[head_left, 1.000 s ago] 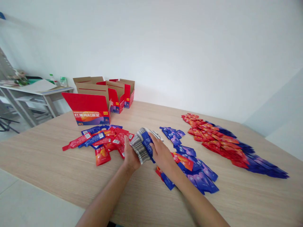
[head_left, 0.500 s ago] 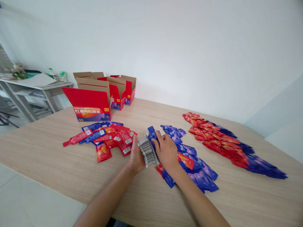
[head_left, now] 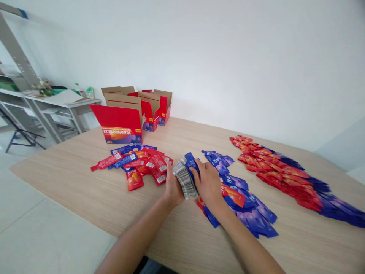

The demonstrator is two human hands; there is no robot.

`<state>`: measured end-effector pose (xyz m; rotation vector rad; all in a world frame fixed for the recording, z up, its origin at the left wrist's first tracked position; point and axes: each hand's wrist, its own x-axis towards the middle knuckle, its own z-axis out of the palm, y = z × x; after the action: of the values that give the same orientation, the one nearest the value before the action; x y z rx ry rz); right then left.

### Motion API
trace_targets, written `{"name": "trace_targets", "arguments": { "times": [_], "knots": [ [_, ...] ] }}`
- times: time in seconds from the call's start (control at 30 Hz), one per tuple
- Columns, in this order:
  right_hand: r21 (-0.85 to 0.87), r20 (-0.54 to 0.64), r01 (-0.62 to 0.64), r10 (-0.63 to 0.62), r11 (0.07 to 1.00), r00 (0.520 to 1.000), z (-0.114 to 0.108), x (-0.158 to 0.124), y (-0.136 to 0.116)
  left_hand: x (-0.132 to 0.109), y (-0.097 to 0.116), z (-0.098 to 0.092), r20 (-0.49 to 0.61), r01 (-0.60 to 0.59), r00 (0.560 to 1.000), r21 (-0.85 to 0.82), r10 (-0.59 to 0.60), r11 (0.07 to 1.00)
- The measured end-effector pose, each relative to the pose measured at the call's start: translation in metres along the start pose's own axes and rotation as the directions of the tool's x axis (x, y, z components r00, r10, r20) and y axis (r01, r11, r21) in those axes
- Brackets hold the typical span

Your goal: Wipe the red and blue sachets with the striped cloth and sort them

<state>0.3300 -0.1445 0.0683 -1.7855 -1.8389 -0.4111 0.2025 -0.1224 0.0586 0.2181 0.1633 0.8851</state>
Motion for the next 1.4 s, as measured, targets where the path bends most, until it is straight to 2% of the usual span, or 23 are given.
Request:
{"name": "trace_targets", "arguments": {
  "times": [0.13, 0.23, 0.33, 0.5, 0.67, 0.83, 0.93, 1.07, 1.17, 1.4],
  "knots": [
    [0.043, -0.096, 0.096, -0.092, 0.994, 0.991, 0.013, -0.007, -0.001, 0.003, 0.015, -0.003, -0.018, -0.057, 0.998, 0.001, 0.057, 0.998],
    [0.171, -0.172, 0.185, -0.156, 0.968, 0.973, 0.024, -0.012, 0.001, 0.004, 0.013, -0.004, -0.024, -0.026, 0.999, 0.001, 0.026, 1.0],
    [0.323, -0.174, 0.242, -0.194, 0.915, 0.965, 0.029, -0.015, 0.003, 0.005, 0.007, -0.005, -0.017, 0.021, 1.0, -0.004, -0.021, 1.0],
    [0.5, -0.101, 0.148, -0.113, 0.853, 0.988, 0.023, -0.017, -0.003, 0.002, -0.001, -0.005, -0.023, 0.077, 0.997, 0.027, -0.077, 0.997],
    [0.598, 0.02, 0.022, -0.042, 0.801, 0.999, 0.012, -0.017, -0.013, -0.001, -0.011, -0.012, 0.035, 0.168, 0.985, 0.071, -0.17, 0.983],
    [0.73, 0.095, -0.131, 0.09, 0.67, 0.991, 0.01, -0.013, -0.014, 0.0, -0.014, -0.009, 0.0, 0.204, 0.979, 0.044, -0.205, 0.978],
    [0.753, 0.088, -0.134, 0.102, 0.645, 0.991, 0.013, -0.014, -0.016, 0.0, -0.008, -0.002, -0.05, 0.169, 0.985, 0.025, -0.168, 0.985],
    [0.723, 0.109, -0.098, 0.027, 0.684, 0.994, 0.02, -0.024, -0.028, -0.001, 0.003, 0.006, -0.089, -0.012, 0.996, 0.028, 0.015, 1.0],
    [0.743, 0.084, -0.071, 0.013, 0.666, 0.996, 0.026, -0.032, -0.034, -0.002, 0.007, 0.006, -0.102, -0.097, 0.989, 0.053, 0.102, 0.994],
    [0.808, 0.076, -0.179, 0.202, 0.561, 0.976, 0.024, -0.031, -0.034, -0.001, -0.003, 0.0, -0.043, 0.024, 0.999, 0.13, -0.019, 0.991]
  ]
}}
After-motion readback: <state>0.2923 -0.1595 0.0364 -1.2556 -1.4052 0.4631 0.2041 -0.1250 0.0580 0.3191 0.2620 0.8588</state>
